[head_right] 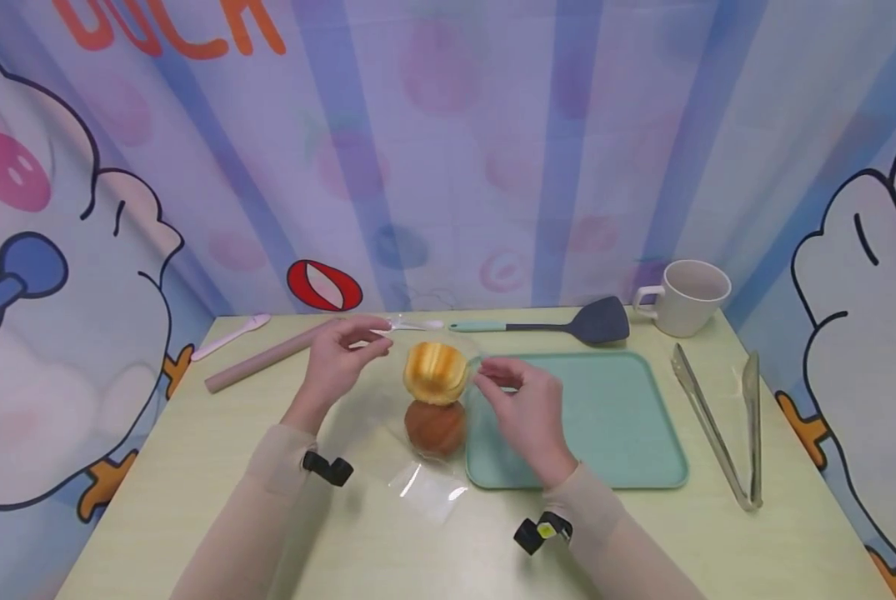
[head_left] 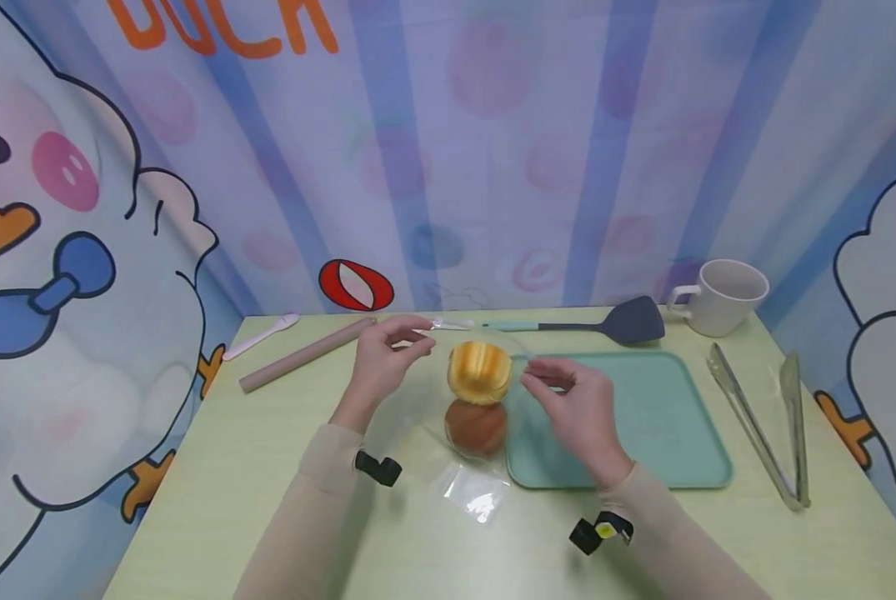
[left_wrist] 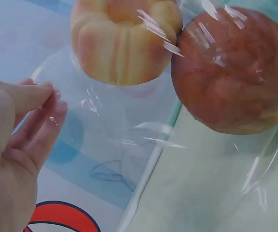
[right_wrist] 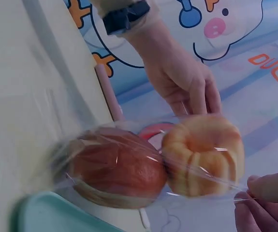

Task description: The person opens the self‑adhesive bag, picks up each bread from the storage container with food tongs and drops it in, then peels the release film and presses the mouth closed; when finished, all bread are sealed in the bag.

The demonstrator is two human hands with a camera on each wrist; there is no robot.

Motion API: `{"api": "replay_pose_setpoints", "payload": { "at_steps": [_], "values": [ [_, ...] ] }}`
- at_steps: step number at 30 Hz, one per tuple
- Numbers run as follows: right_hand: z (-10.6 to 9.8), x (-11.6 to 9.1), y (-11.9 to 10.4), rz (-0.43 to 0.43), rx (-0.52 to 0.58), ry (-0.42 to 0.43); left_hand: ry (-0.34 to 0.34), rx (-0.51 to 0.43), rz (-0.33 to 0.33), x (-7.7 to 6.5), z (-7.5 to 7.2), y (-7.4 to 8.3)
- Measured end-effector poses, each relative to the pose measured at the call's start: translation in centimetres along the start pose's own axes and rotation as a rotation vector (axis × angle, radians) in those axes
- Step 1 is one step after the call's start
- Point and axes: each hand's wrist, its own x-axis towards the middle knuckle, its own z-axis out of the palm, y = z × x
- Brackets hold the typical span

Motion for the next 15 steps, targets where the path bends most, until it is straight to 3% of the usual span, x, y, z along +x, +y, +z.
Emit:
{"api": "replay_pose_setpoints", "payload": {
  "at_steps": [8,12,15],
  "values": [
    [-0.8,1.8,-0.8,-0.115,-0.014,-0.065,0.021,-0.067,0.063,-1.5,-1.2,3.4],
    [-0.6,2.2,-1.4,-0.205,0.034,-0.069,0.029,-0.072,0.121,-2.0,-1.8,3.9],
    [-0.2,2.4,-1.8,-0.305,0.059,-0.06,0.054,-0.084,0.119,-2.4,-2.3,4.4]
  ]
}}
